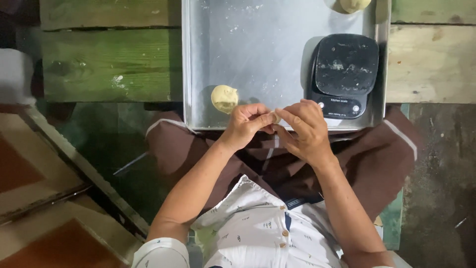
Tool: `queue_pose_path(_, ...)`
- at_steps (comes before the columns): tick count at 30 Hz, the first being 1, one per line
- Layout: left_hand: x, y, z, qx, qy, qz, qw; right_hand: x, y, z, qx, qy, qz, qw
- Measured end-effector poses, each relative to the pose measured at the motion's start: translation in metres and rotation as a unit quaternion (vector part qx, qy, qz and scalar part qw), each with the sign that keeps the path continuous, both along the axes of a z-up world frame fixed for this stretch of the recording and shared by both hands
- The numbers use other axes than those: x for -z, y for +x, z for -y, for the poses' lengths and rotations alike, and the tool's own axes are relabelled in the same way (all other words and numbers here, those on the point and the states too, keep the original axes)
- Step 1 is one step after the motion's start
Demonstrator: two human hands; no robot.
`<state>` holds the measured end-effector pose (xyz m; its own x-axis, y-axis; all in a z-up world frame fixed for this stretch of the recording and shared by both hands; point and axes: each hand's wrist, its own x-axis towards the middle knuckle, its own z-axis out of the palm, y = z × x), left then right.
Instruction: Shaping small pieces of dough into decorative flower patterns on a metal tray in a bakery setting
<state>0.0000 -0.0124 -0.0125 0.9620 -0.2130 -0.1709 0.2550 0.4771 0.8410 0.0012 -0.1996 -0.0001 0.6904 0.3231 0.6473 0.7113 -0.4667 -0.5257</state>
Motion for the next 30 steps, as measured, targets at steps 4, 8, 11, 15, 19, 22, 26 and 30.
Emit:
queue_pose_path(4, -0.001, 0.0, -0.003, -0.009, 0.066, 0.031, 0.997, -0.004, 0.002, -0.004, -0.013, 0.002, 0.024, 1.0)
queue_pose_path(8, -0.004, -0.002, -0.001, -0.024, 0.079, 0.026, 0.996, -0.002, 0.004, -0.005, -0.008, 0.013, -0.002, 1.0)
queue_pose_path(11, -0.017, -0.003, -0.001, -0.021, 0.055, 0.01, 0.998, -0.019, 0.001, -0.006, -0.016, 0.054, -0.07, 0.996)
queue_pose_path(15, -0.01, -0.002, -0.001, -0.037, 0.045, 0.031, 0.998, -0.031, -0.002, -0.007, -0.048, 0.129, -0.198, 0.97)
queue_pose_path(19, -0.016, -0.003, 0.0, -0.053, 0.071, 0.102, 0.991, -0.016, -0.004, -0.009, -0.021, 0.149, -0.217, 0.964)
queue_pose_path(22, -0.01, 0.0, -0.004, -0.056, 0.108, 0.169, 0.978, -0.005, -0.002, -0.007, -0.018, 0.185, -0.249, 0.951)
queue_pose_path(26, 0.0, 0.003, -0.009, -0.078, 0.159, 0.243, 0.954, -0.004, -0.005, -0.01, -0.052, 0.277, -0.37, 0.885)
queue_pose_path(30, -0.008, 0.007, -0.01, -0.091, 0.211, 0.304, 0.924, -0.017, -0.006, -0.013, -0.044, 0.301, -0.416, 0.857)
